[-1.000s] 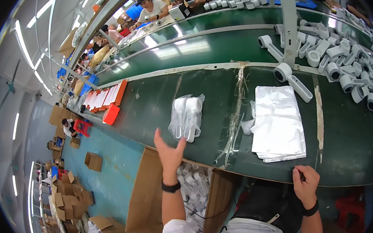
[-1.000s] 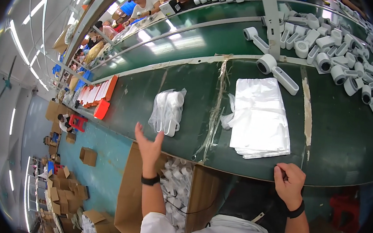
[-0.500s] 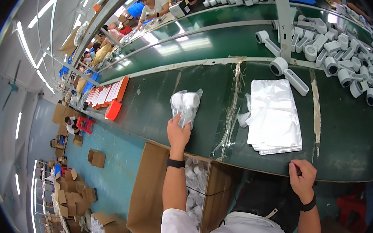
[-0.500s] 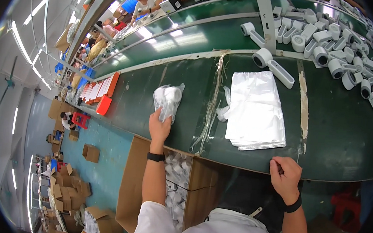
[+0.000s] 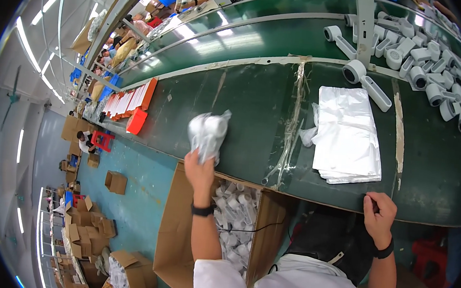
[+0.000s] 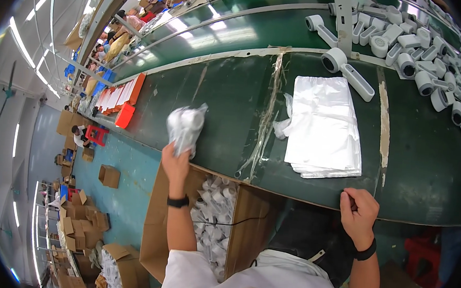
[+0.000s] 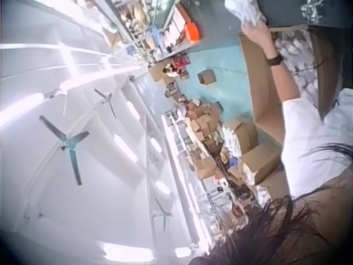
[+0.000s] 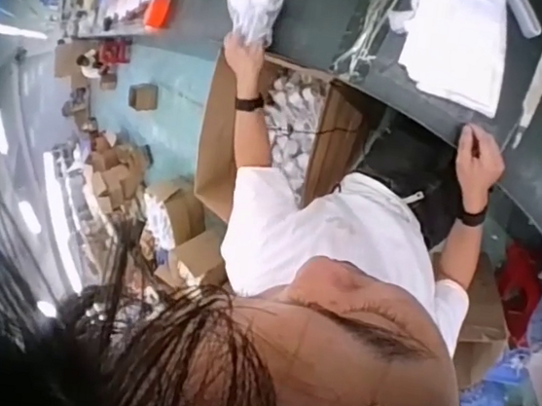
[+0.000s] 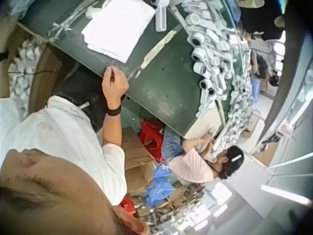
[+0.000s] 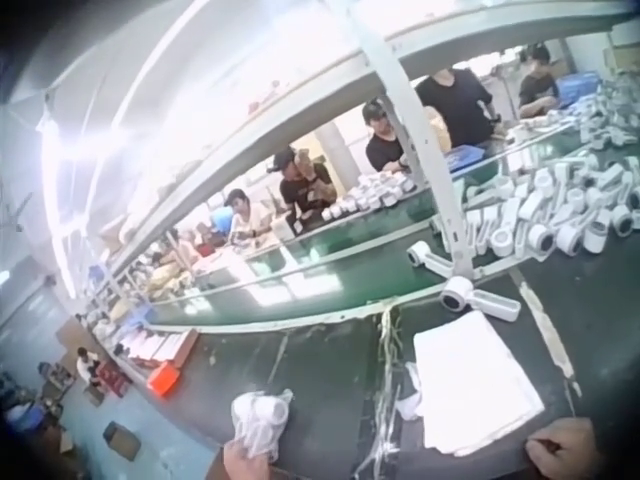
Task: The person picks up a handheld fan from the table, slides it into a plastic bag, and places the bagged fan into a cardboard box, repeating this process for several fans.
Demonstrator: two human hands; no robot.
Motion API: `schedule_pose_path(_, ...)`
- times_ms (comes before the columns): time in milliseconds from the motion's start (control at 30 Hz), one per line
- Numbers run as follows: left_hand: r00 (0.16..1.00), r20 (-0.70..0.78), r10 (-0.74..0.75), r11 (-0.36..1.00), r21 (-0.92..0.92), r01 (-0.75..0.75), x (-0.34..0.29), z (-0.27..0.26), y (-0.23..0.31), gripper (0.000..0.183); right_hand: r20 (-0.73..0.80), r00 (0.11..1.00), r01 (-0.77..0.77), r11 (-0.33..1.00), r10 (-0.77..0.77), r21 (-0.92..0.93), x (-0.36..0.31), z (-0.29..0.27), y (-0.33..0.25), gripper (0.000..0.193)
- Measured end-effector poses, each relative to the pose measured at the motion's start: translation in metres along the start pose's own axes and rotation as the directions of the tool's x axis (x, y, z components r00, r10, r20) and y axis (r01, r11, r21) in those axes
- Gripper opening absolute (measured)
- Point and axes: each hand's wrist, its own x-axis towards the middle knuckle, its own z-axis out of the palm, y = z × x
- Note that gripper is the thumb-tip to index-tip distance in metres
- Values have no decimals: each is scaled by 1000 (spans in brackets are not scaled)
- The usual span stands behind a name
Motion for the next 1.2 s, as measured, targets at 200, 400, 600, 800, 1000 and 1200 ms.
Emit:
schedule_pose_path(200,892,-336,-302,953,-78,293,-103,-58,-59,44,23,1000,-7,1000,8,-15,-1,1,-2,4)
schedule_pose_path(400,700,-100,-707,707,-96,700,-215,8,-133,45,-26,1000,-12,999,11,-42,0,4,-1,5)
schedule_pose_path(600,441,132,-888,403,-240,883,-250,108,-167,56,-23,999,24,999,-25,-47,2,3,-3,5)
schedule_pose_path(800,725,483,-492,858,127,498,-228,153,-144,84,-65,998,-30,998,26,-62,2,1,-3,2)
schedule_pose_path(1000,884,19,-468,884,22,467,-192,114,-137,44,-72,996,42,992,-51,-121,3,-3,-2,3)
schedule_pose_path(1200,871,-242,-428,832,-482,275,-94,18,17,19,18,999,32,997,-31,-66,-2,-14,2,7)
